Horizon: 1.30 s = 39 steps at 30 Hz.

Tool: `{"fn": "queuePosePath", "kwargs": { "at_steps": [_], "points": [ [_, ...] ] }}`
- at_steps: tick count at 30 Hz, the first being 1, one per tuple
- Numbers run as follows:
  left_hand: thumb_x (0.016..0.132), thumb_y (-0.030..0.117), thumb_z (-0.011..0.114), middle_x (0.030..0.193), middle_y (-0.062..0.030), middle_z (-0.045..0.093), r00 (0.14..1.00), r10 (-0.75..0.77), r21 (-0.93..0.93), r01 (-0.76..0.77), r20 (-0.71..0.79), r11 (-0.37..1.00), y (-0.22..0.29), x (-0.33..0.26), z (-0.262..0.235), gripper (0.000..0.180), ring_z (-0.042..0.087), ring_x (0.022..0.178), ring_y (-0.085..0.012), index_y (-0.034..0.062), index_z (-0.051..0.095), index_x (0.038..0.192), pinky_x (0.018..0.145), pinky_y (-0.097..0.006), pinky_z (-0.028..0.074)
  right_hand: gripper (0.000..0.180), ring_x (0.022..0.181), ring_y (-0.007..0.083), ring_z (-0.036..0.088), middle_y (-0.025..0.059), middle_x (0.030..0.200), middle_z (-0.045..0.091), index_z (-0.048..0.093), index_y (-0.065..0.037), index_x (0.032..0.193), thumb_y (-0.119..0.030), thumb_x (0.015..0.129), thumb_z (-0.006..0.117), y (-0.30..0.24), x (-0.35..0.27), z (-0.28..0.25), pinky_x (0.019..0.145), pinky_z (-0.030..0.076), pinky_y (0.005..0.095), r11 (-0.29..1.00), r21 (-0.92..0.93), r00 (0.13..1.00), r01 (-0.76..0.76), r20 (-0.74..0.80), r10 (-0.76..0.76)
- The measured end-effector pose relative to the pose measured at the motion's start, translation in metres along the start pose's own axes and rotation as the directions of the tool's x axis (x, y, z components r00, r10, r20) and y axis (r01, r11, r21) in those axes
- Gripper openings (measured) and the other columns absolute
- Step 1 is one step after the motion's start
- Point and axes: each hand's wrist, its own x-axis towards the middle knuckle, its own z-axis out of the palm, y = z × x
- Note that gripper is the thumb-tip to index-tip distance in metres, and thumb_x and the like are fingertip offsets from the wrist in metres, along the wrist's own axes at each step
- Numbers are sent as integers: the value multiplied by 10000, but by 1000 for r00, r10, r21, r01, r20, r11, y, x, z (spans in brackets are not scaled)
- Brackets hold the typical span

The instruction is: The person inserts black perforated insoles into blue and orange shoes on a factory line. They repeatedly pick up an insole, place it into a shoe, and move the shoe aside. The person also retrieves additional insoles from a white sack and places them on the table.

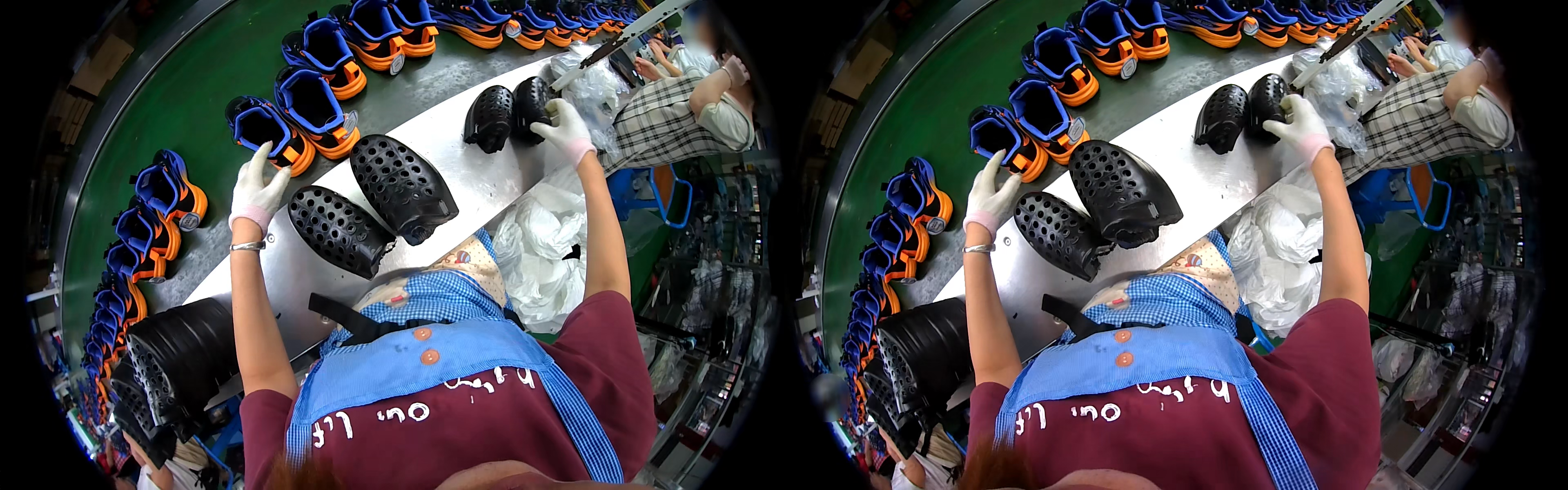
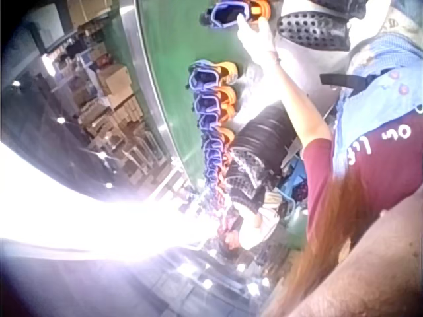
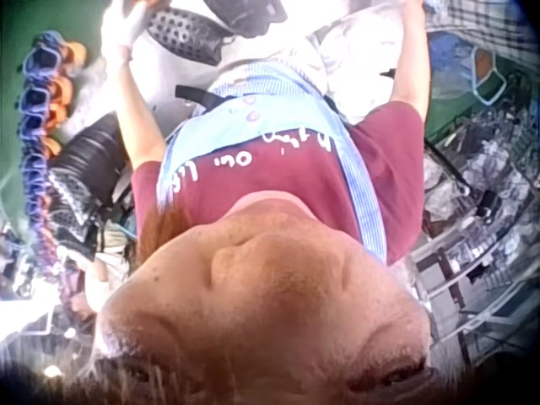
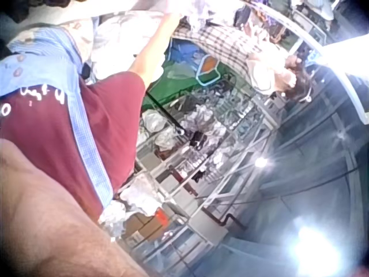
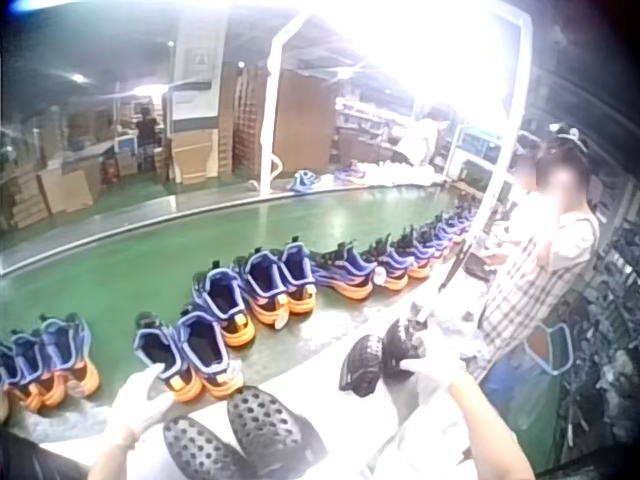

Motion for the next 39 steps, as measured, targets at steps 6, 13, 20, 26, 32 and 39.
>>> {"fn": "queuePosePath", "kwargs": {
  "at_steps": [6,13,20,26,32,39],
  "points": [
    [848,354,675,1161,-179,582,991,26,16,-24,-134,1000,-1,-1,-11,566,637,800,-204,84,552,1330,795,-329,512,562,809,188,601,96,949,622,582,2,1055,-324,676,838,-15,-4,-27,787,517,318,986,158,989,43,-149,-19],
    [936,364,600,1232,-160,588,988,155,-685,-127,-22,717,70,-4,-29,594,622,1025,-200,-30,470,1360,877,-330,503,557,896,156,636,73,994,616,579,-19,1138,-143,665,845,-199,-36,-51,806,526,283,686,439,809,580,-210,-549],
    [952,412,571,1224,-88,601,898,365,-956,286,246,-60,67,-37,-32,548,606,1100,-201,50,469,1352,958,-367,493,480,847,220,664,110,986,632,614,-24,1109,-236,724,808,-324,-62,-28,768,542,317,451,561,563,694,-31,-826],
    [951,231,621,1133,-72,628,990,116,-989,94,80,-119,40,-52,-20,309,616,1029,-189,45,559,1190,900,-378,514,454,910,363,625,199,969,634,598,-12,1099,-369,831,678,-357,-71,3,809,504,427,612,383,606,691,154,-781],
    [972,289,588,1133,-67,624,994,88,-991,69,60,-111,29,-42,-16,338,608,1024,-183,50,538,1207,896,-371,511,377,724,344,660,177,797,654,576,-30,889,-400,853,640,-377,-65,18,632,533,423,669,72,648,740,190,-738],
    [959,340,604,1068,-85,647,933,66,-932,346,354,106,20,-23,-30,354,620,1007,-196,48,586,1157,856,-379,530,423,675,335,665,155,675,648,636,-42,715,-447,835,605,-387,-36,24,632,525,430,674,-3,634,739,345,-692]
  ]
}}
